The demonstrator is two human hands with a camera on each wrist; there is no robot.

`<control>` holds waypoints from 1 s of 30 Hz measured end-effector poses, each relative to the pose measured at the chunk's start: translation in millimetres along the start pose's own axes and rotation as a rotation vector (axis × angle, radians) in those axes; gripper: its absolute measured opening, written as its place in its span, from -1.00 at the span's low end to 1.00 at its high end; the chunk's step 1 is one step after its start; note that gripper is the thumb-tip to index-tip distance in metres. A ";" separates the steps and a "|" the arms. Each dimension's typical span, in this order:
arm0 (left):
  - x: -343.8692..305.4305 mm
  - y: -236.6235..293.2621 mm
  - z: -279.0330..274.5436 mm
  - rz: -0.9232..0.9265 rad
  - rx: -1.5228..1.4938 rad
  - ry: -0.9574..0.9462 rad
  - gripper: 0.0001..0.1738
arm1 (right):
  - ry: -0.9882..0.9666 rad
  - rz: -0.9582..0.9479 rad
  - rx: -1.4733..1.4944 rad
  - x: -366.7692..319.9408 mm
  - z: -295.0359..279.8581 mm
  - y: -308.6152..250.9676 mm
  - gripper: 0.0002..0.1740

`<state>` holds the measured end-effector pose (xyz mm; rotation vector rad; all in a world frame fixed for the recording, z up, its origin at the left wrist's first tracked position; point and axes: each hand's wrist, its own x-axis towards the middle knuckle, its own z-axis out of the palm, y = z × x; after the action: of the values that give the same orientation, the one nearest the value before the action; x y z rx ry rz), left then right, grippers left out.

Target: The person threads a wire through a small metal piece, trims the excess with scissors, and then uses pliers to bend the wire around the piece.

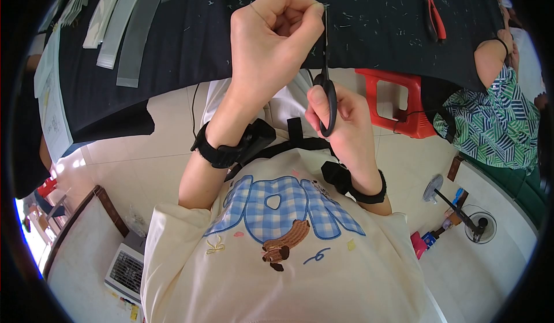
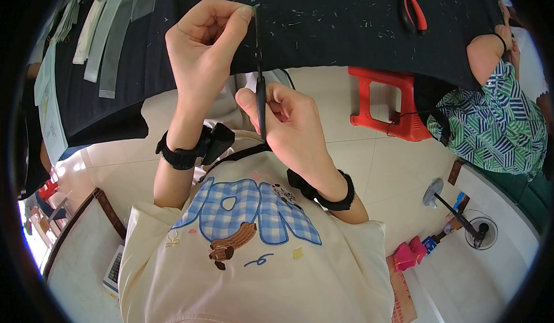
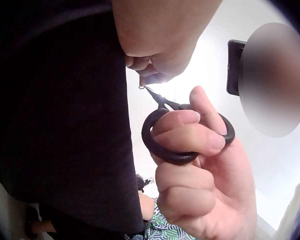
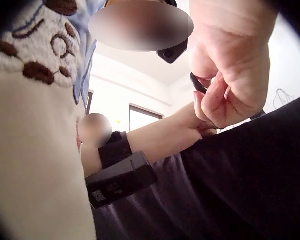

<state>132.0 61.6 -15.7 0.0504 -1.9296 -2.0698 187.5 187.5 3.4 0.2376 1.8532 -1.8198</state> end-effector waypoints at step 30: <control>-1.6 -5.3 -3.9 0.004 0.103 0.003 -0.93 | -0.017 0.001 0.004 0.3 -1.7 0.3 -0.60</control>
<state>133.3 58.4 -21.5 0.0721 -2.0310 -1.9653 186.9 189.1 2.9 0.2236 1.8372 -1.8196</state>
